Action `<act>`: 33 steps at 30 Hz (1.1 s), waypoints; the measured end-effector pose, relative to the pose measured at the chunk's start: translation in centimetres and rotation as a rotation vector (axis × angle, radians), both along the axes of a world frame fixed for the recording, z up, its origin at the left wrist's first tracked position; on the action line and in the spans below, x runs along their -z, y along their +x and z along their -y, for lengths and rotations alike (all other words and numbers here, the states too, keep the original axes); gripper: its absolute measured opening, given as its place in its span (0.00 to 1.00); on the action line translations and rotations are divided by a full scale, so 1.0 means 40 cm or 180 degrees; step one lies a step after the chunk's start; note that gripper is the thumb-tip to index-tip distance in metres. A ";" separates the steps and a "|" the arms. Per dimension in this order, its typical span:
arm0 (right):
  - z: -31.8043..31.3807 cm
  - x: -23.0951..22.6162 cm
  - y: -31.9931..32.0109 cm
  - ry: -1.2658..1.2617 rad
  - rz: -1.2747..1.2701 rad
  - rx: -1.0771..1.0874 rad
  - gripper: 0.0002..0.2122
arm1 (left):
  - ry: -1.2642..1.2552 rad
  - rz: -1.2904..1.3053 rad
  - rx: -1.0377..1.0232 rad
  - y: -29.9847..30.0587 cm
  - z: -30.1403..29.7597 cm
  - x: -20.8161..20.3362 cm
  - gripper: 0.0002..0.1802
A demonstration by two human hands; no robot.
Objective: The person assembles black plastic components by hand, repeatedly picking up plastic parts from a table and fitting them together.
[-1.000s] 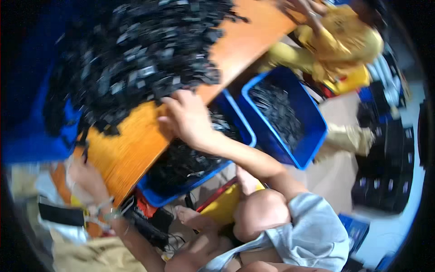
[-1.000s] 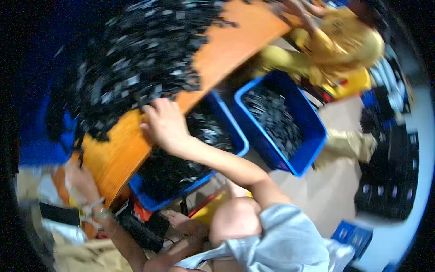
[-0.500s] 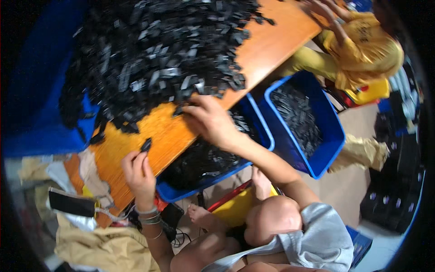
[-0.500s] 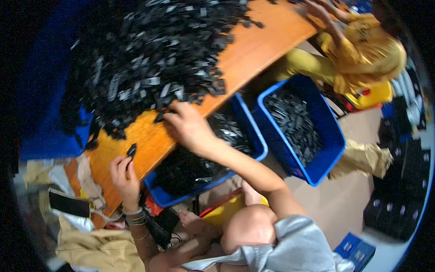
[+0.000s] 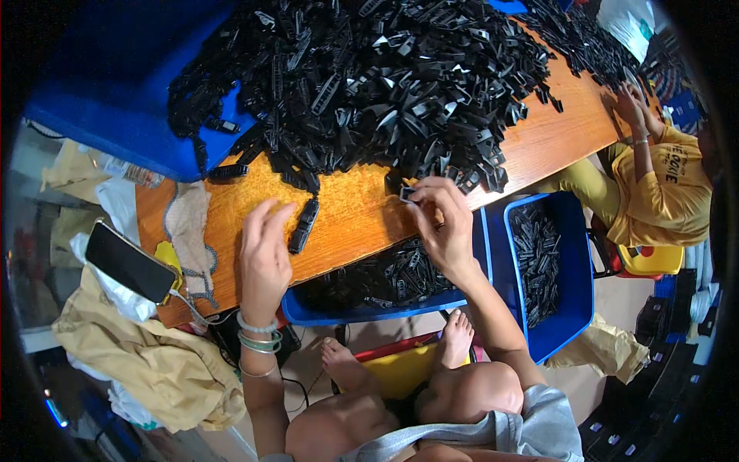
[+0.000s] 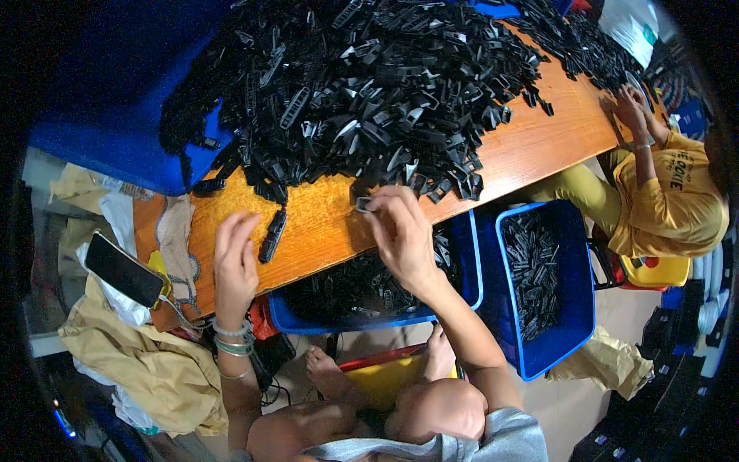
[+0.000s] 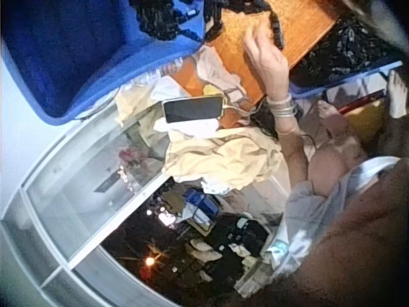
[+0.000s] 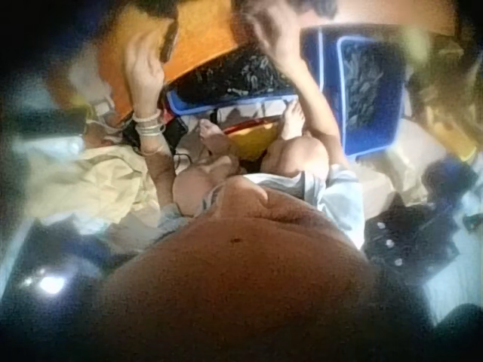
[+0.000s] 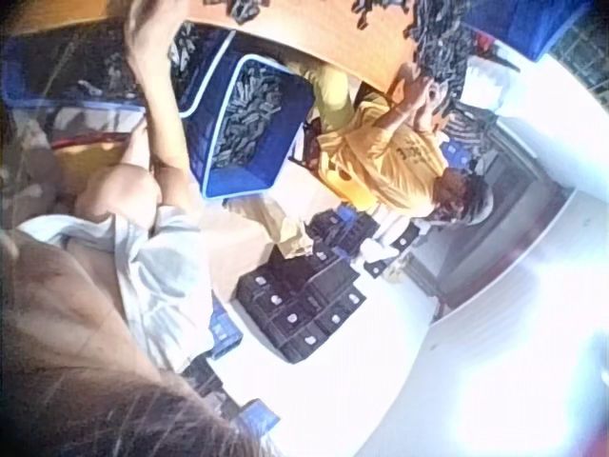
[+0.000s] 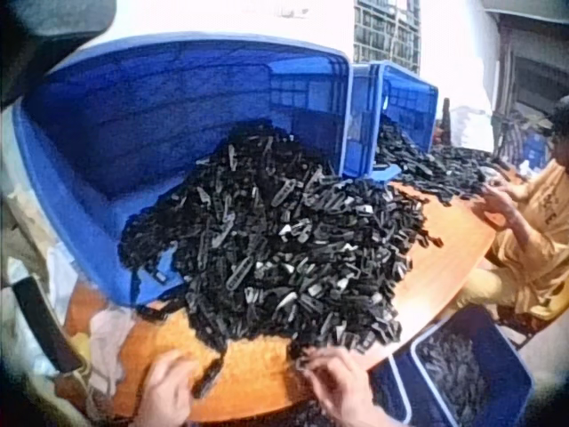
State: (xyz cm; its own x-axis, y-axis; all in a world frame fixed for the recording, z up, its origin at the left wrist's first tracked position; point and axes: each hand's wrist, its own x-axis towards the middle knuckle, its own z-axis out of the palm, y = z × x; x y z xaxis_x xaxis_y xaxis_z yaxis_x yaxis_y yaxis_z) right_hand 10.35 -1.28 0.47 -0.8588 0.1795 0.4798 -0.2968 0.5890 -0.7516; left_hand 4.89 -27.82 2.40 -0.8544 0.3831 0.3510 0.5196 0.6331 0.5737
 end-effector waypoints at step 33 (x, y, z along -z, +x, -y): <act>0.026 -0.046 0.019 0.0079 0.1007 -0.0717 0.09 | -0.0792 -0.0880 -0.0873 -0.188 0.060 -0.013 0.22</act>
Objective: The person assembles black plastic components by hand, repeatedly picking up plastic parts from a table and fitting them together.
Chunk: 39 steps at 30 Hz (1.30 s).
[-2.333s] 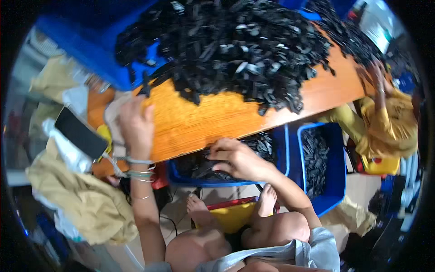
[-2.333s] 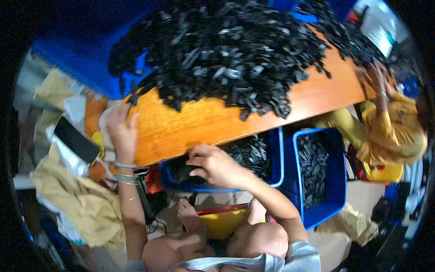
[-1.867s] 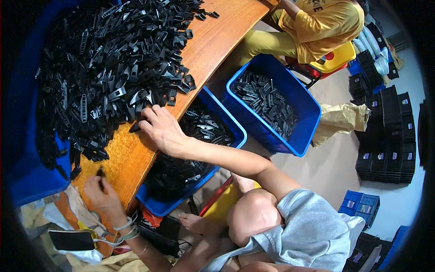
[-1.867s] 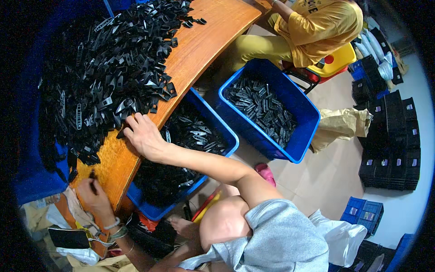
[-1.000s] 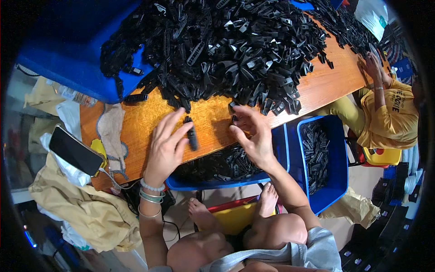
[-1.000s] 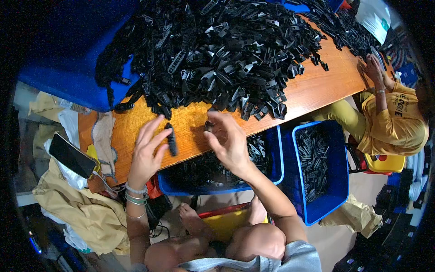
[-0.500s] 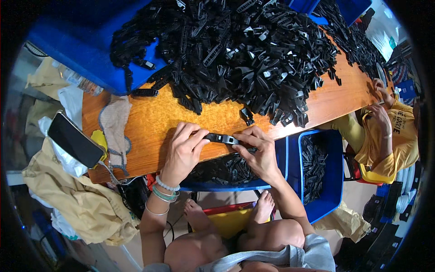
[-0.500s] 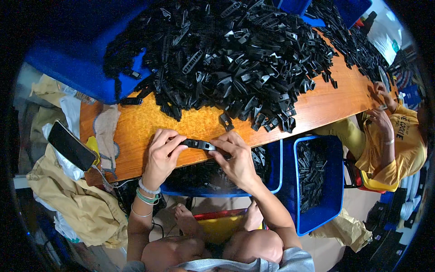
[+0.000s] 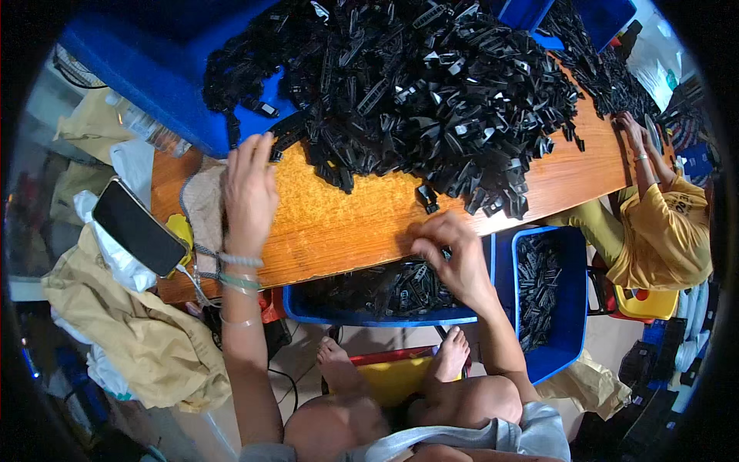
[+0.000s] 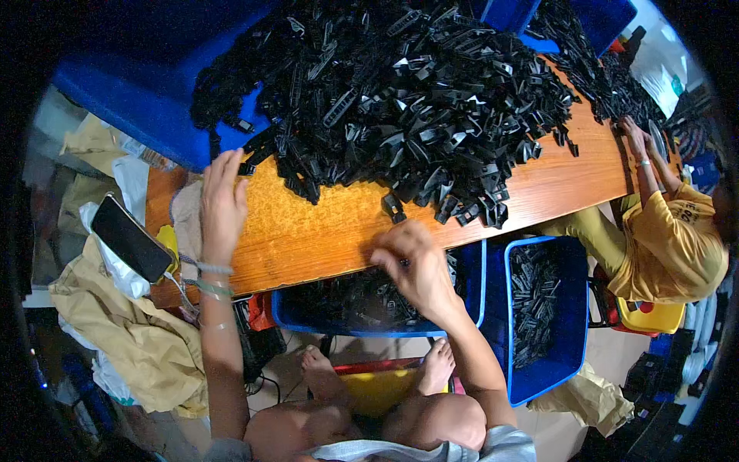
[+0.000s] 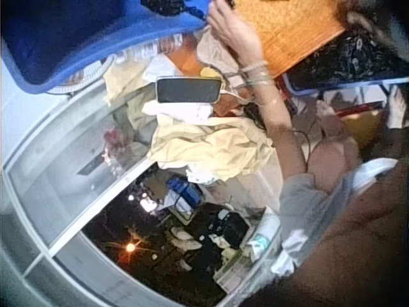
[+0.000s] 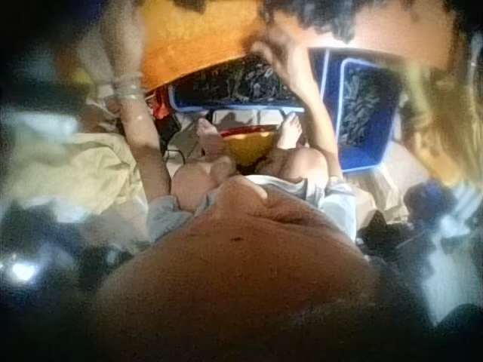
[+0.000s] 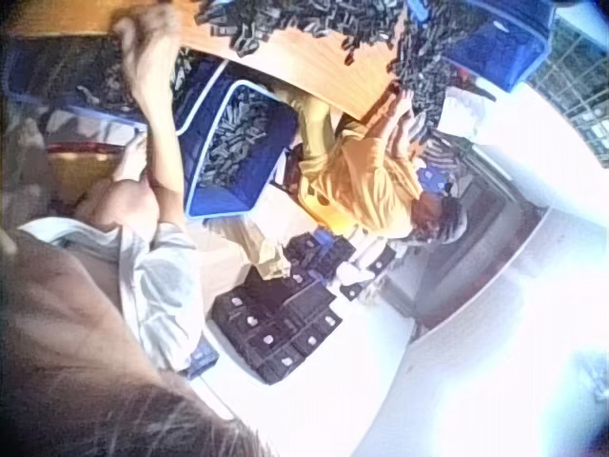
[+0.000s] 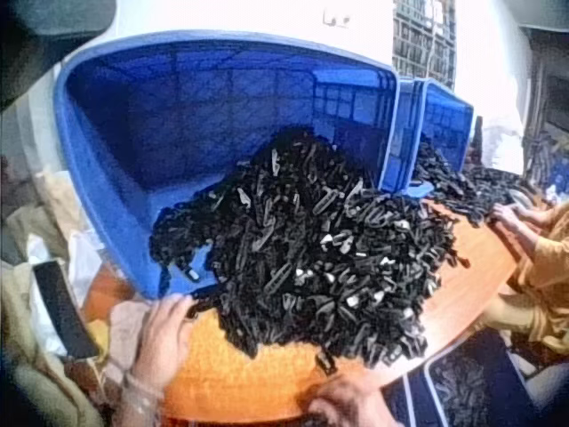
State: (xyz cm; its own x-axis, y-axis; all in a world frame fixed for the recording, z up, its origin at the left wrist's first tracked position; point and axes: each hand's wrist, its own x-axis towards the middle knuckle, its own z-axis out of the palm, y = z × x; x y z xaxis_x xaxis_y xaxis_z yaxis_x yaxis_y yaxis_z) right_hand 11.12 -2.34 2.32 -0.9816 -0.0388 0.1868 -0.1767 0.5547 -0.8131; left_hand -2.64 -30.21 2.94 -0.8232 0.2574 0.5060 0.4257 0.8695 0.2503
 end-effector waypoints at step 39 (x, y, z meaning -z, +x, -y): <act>0.097 0.021 -0.013 0.0275 -0.0282 -0.0077 0.13 | 0.1121 0.0839 0.1438 0.210 -0.111 0.043 0.12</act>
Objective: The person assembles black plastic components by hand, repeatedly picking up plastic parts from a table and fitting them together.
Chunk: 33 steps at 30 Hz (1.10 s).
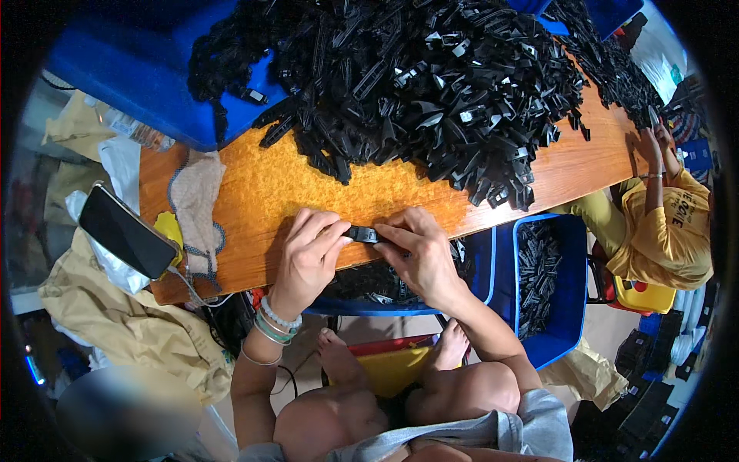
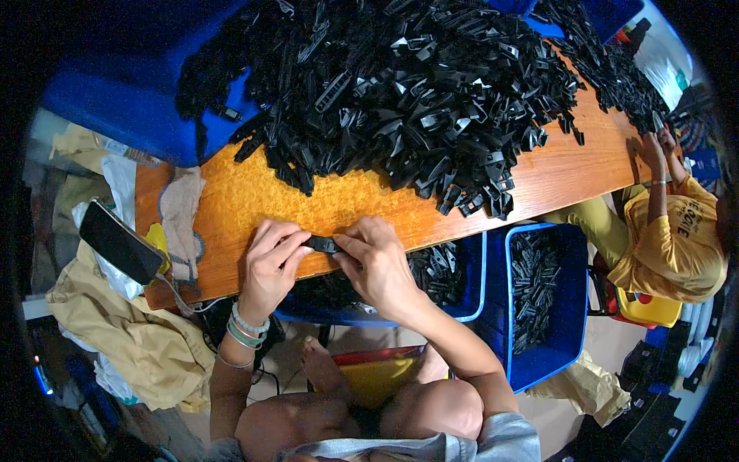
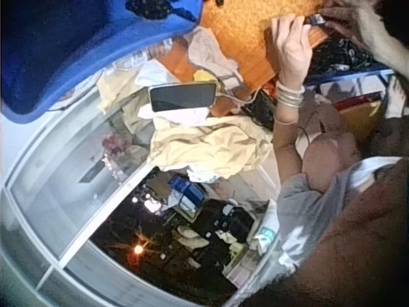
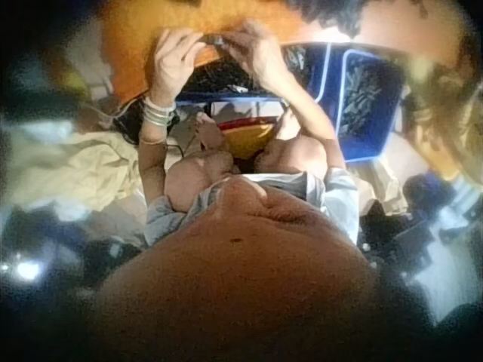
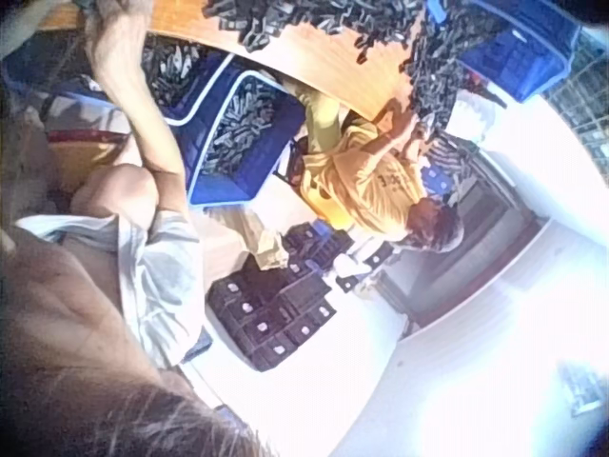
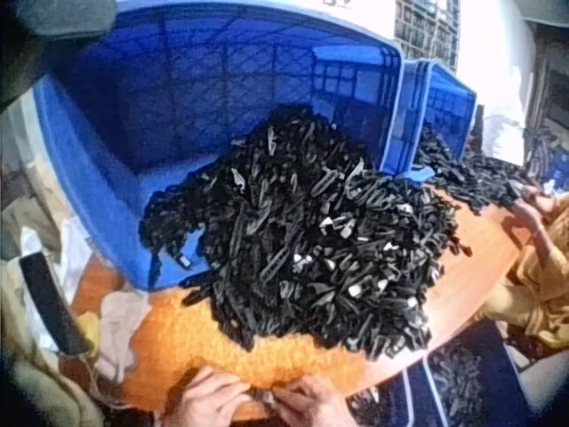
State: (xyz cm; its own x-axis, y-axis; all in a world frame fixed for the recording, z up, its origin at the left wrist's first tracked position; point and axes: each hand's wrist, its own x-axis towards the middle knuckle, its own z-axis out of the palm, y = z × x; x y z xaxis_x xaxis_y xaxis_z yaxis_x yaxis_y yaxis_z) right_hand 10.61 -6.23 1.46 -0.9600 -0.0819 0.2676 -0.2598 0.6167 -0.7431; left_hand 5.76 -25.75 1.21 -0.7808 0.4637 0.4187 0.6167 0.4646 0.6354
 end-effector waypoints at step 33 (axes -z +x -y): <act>-0.043 0.027 -0.008 -0.0549 -0.0119 -0.0321 0.13 | -0.0160 0.0055 -0.0022 0.023 -0.024 -0.006 0.13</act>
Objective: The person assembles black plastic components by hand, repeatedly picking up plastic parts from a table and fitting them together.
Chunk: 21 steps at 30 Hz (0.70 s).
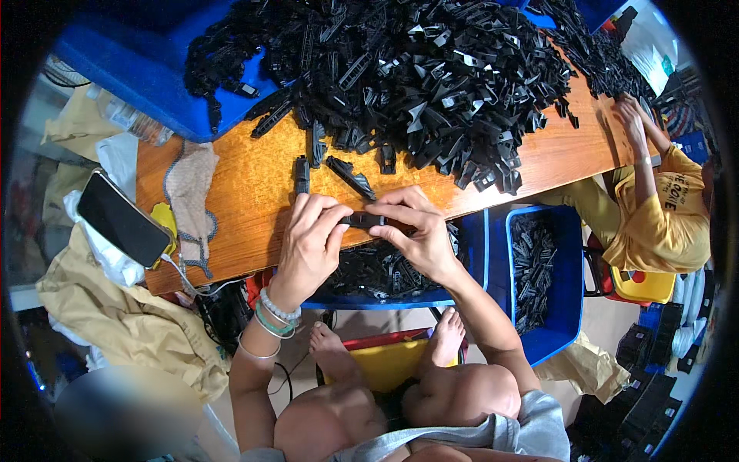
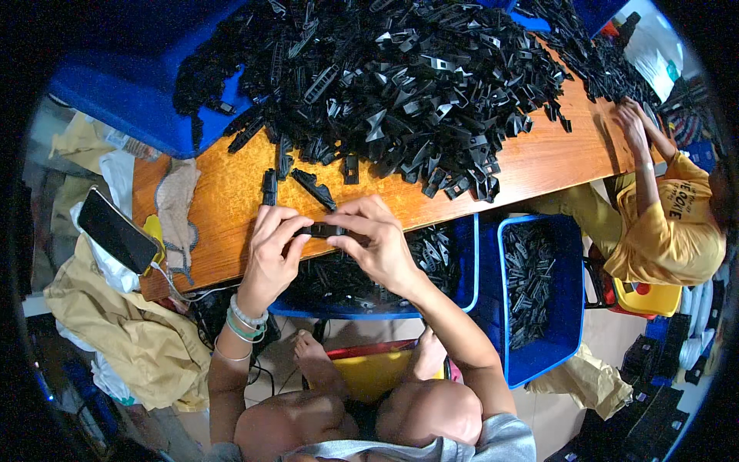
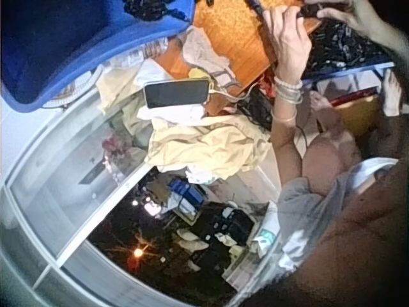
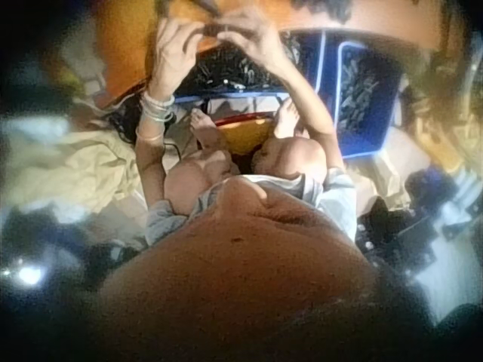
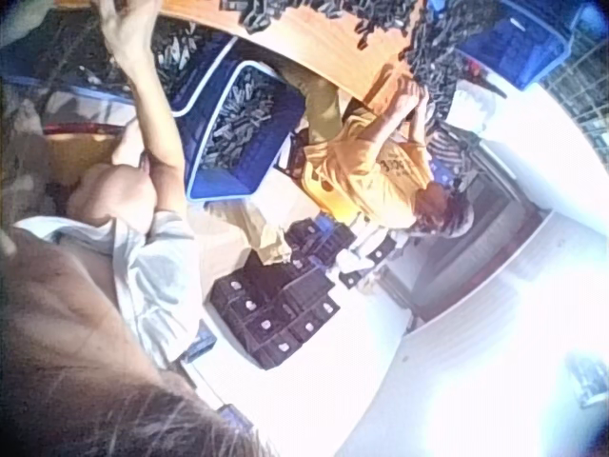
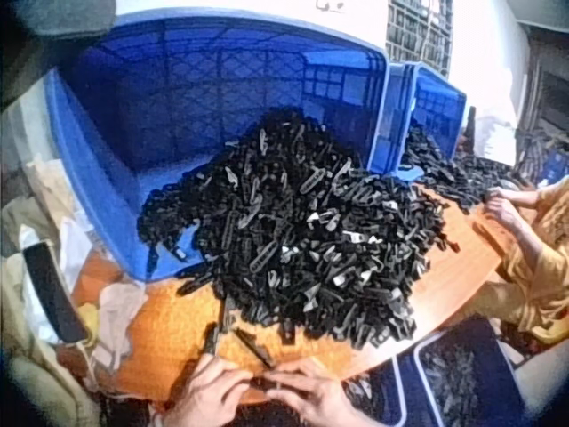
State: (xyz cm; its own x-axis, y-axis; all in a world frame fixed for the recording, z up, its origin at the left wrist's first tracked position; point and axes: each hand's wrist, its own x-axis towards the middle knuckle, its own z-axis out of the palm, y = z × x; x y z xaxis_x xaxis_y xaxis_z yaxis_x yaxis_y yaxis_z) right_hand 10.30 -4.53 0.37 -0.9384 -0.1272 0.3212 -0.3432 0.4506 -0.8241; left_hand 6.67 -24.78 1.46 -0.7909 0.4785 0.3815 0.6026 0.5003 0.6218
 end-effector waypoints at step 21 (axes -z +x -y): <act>-0.070 -0.086 -0.004 0.0822 0.0640 -0.0883 0.13 | 0.0153 0.0222 0.0456 -0.049 0.019 -0.013 0.21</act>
State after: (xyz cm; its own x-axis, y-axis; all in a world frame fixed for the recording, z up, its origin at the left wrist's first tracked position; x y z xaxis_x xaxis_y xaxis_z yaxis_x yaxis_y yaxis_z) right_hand 10.15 -1.74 3.81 -0.8980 -0.4358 0.0599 -0.3245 0.5643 -0.7592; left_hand 4.71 -25.53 1.97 -0.7413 0.5707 0.3533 0.6202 0.3810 0.6857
